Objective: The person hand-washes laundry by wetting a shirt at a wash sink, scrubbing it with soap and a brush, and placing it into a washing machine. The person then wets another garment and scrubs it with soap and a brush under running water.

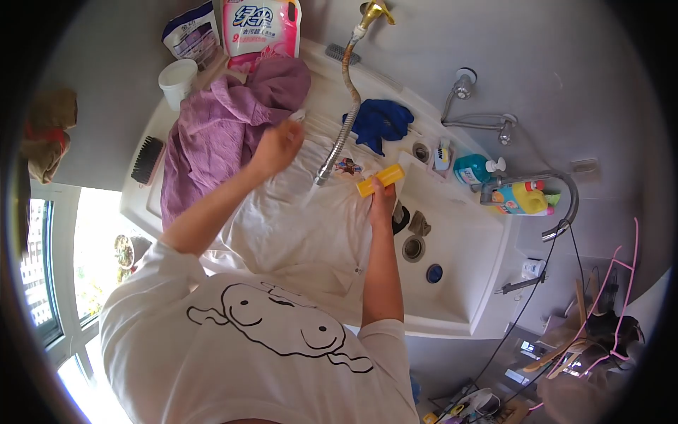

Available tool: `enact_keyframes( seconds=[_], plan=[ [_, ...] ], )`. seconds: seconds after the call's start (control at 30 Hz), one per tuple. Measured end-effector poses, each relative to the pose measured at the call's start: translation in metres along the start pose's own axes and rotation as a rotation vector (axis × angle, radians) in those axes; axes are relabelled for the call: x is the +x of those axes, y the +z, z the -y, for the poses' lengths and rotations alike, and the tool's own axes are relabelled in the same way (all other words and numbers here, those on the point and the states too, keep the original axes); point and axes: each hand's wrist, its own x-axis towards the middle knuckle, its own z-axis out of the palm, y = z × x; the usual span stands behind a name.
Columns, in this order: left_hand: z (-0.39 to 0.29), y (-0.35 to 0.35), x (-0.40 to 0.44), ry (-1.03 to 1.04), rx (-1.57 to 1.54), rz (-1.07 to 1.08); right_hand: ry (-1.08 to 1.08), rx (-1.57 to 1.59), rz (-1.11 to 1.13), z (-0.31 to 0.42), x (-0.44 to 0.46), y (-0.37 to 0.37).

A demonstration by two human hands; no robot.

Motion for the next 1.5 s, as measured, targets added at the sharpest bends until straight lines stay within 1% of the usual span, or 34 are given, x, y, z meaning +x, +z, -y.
enact_keyframes(
  seconds=[0.03, 0.1, 0.13, 0.17, 0.2, 0.23, 0.3, 0.33, 0.4, 0.43, 0.5, 0.63, 0.7, 0.83, 0.93, 1.0, 1.03, 1.2, 1.23, 1.3, 1.33, 1.4, 1.47, 1.5],
  plan=[
    [0.004, -0.001, -0.012, 0.006, -0.002, -0.001, -0.006, 0.0, 0.0, 0.002, -0.003, 0.002],
    [0.006, -0.004, -0.015, 0.209, 0.044, -0.012, 0.017, -0.034, -0.05, 0.008, -0.002, 0.009],
    [-0.005, -0.008, 0.002, 0.249, 0.066, -0.087, 0.012, -0.036, -0.051, 0.008, 0.0, 0.009],
    [-0.024, -0.014, 0.03, 0.284, 0.087, -0.159, 0.006, -0.022, -0.029, 0.004, -0.001, 0.005],
    [-0.044, -0.017, 0.06, 0.4, 0.169, -0.198, -0.002, -0.008, -0.004, 0.001, -0.001, 0.001],
    [-0.069, -0.018, 0.086, 0.467, 0.073, -0.212, -0.005, -0.013, -0.004, -0.002, 0.001, -0.002],
    [-0.094, 0.004, 0.152, 0.714, 0.144, -0.35, -0.016, -0.017, 0.021, -0.006, 0.003, -0.007],
    [-0.102, 0.016, 0.185, 0.865, 0.245, -0.422, -0.011, -0.019, 0.022, -0.004, 0.003, -0.005],
    [-0.115, 0.04, 0.224, 0.939, 0.319, -0.515, -0.053, -0.046, 0.021, -0.001, -0.002, -0.002],
    [-0.11, 0.044, 0.237, 0.927, 0.321, -0.507, -0.039, -0.049, 0.019, -0.002, -0.004, -0.002],
    [-0.104, 0.052, 0.258, 0.744, 0.832, 0.06, -0.057, -0.021, 0.044, -0.002, -0.002, -0.003],
    [-0.102, 0.05, 0.261, 0.76, 0.804, 0.076, -0.062, -0.043, 0.023, -0.006, -0.001, -0.005],
    [-0.097, 0.051, 0.267, 0.829, 0.873, 0.074, -0.059, -0.03, 0.011, -0.007, -0.001, -0.006],
    [-0.098, 0.049, 0.265, 0.834, 0.838, 0.083, -0.055, -0.029, -0.001, -0.003, -0.002, -0.003],
    [-0.095, 0.05, 0.269, 0.838, 0.796, 0.065, -0.048, -0.025, 0.009, -0.005, -0.001, -0.004],
    [-0.089, 0.053, 0.274, 0.906, 0.774, 0.008, -0.058, -0.034, 0.019, -0.008, 0.001, -0.006],
    [-0.09, 0.052, 0.274, 0.907, 0.775, 0.007, -0.06, -0.033, 0.02, -0.006, 0.001, -0.005],
    [-0.087, 0.053, 0.281, 0.954, 0.768, 0.098, -0.057, -0.067, 0.019, -0.004, -0.001, -0.004],
    [-0.089, 0.051, 0.279, 0.955, 0.769, 0.098, -0.057, -0.067, 0.019, -0.004, -0.001, -0.004],
    [-0.094, 0.044, 0.274, 0.871, 0.677, 0.13, -0.06, -0.083, 0.018, -0.004, -0.001, -0.004],
    [-0.095, 0.039, 0.266, 0.87, 0.679, 0.13, -0.06, -0.083, 0.019, -0.005, -0.001, -0.005],
    [-0.094, 0.024, 0.239, 0.963, 0.293, -0.101, -0.06, -0.044, 0.013, -0.009, 0.002, -0.009],
    [-0.1, -0.006, 0.185, 0.769, 0.015, -0.19, -0.065, -0.065, 0.018, -0.01, 0.005, -0.012],
    [-0.082, -0.009, 0.158, 0.677, 0.026, -0.302, -0.075, -0.093, 0.017, -0.012, 0.004, -0.012]
  ],
)
